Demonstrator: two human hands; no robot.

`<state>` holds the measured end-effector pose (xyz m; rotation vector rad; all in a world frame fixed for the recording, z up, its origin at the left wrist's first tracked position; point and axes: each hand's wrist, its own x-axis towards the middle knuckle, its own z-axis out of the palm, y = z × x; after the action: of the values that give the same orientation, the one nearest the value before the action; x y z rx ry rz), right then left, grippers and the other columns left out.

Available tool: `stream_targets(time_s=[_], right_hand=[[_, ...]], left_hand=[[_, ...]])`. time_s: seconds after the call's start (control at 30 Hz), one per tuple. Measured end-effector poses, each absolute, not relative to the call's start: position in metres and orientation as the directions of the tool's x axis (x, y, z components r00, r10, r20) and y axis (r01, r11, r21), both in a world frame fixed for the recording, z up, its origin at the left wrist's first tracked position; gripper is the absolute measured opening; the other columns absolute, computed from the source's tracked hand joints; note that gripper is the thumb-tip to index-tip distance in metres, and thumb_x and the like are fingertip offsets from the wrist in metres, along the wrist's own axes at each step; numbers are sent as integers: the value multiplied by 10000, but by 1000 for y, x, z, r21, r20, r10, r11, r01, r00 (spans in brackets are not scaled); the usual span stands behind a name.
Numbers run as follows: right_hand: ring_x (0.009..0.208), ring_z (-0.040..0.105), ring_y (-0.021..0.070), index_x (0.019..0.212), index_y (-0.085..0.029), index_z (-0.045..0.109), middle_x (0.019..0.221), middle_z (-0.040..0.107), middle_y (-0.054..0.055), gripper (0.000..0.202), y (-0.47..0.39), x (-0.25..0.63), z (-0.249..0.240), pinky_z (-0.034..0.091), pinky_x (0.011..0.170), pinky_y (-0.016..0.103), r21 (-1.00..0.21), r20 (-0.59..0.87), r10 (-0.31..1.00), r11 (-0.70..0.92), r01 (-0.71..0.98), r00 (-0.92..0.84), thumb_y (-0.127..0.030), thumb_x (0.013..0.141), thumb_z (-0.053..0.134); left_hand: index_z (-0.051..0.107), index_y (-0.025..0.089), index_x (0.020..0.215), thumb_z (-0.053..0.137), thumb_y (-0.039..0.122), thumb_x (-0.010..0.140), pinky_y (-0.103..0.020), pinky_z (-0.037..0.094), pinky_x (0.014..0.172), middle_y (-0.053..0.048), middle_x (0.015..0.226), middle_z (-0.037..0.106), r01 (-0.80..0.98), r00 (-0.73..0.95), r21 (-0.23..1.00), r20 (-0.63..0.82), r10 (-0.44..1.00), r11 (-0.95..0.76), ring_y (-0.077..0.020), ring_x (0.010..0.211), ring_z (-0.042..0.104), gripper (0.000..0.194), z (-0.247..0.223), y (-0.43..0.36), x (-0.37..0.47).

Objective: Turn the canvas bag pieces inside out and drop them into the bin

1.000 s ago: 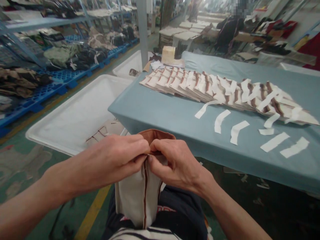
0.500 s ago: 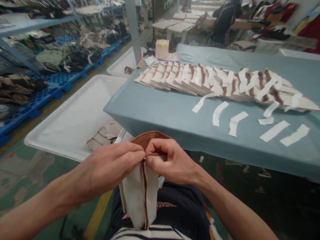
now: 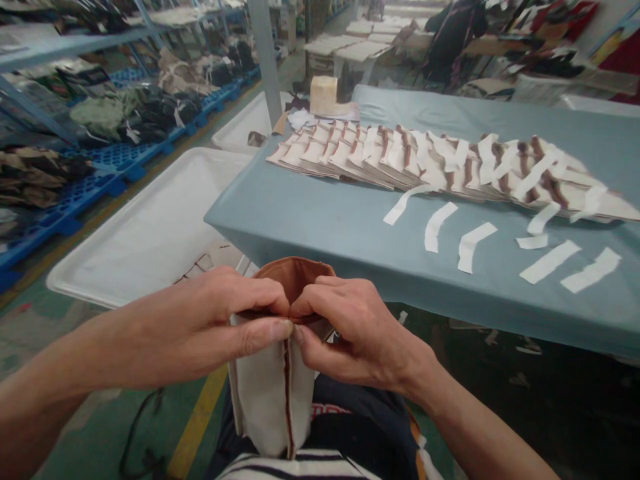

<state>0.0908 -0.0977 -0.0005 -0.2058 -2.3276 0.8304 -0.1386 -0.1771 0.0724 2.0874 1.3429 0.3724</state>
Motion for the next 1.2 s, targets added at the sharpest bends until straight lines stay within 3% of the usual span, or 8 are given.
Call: stream_targets(time_s=[0.13,0.33,0.53,0.67,0.8,0.93,1.07,1.2], right_hand=[[644,529,148,848,-236,580,702,656,-18,140,-96,92,0,379,649,307,-603,541,345,795,-69,-767,-152,959,562],[538,390,88,811,-235,562,654,496,-87,92,-90,85,-19,308,534,241,-926,320,526,351,-142,-788,-212,882,614],[558,331,93,788,-246,508,645,413,-90,219,-97,80,-30,296,521,238,-974,213,536,48,-222,-817,-327,887,685],[554,347,95,825,-240,533,662,457,-84,210,-96,88,-30,304,516,233,-983,174,514,45,-177,-840,-346,919,687],[588,370,104,897,-227,586,700,473,-76,161,-91,96,-19,306,539,229,-976,164,482,203,-72,-861,-351,960,668],[577,306,96,771,-235,518,654,370,-92,471,-90,87,-15,221,525,243,-985,106,507,174,-19,-855,-571,995,760],[540,252,91,727,-247,480,614,341,-100,617,-98,77,-21,214,493,246,-994,91,464,-9,-107,-881,-744,969,754],[538,275,107,690,-256,442,594,362,-81,648,-100,92,-22,240,503,264,-982,186,571,84,-168,-800,-761,1002,702]], left_hand=[[679,233,835,541,349,1141,-252,393,545,50,653,656,670,505,689,-150,850,-276,-127,566,614,355,69,-173,-140],[593,221,816,503,155,1091,-302,354,588,39,698,596,737,509,382,229,830,-558,-141,598,541,297,37,-178,-128],[592,223,839,538,180,1106,-196,389,574,73,727,617,545,416,731,189,890,-410,-98,604,530,276,27,-174,-128],[657,220,917,534,195,1120,-211,423,630,52,797,674,549,477,745,94,874,-380,-116,668,589,239,36,-173,-133],[685,224,952,502,246,1160,-283,428,701,19,821,706,692,481,551,128,867,-465,-169,750,648,279,39,-180,-134],[656,223,858,495,262,1162,-326,380,673,-3,766,670,771,451,396,213,867,-499,-199,709,605,347,35,-185,-131],[627,219,794,583,311,1109,-287,356,596,37,668,598,694,446,622,25,895,-363,-154,618,562,331,40,-177,-139],[473,225,661,509,583,1135,-261,346,527,44,601,463,574,422,780,-20,906,-250,-129,549,472,595,47,-174,-160]])
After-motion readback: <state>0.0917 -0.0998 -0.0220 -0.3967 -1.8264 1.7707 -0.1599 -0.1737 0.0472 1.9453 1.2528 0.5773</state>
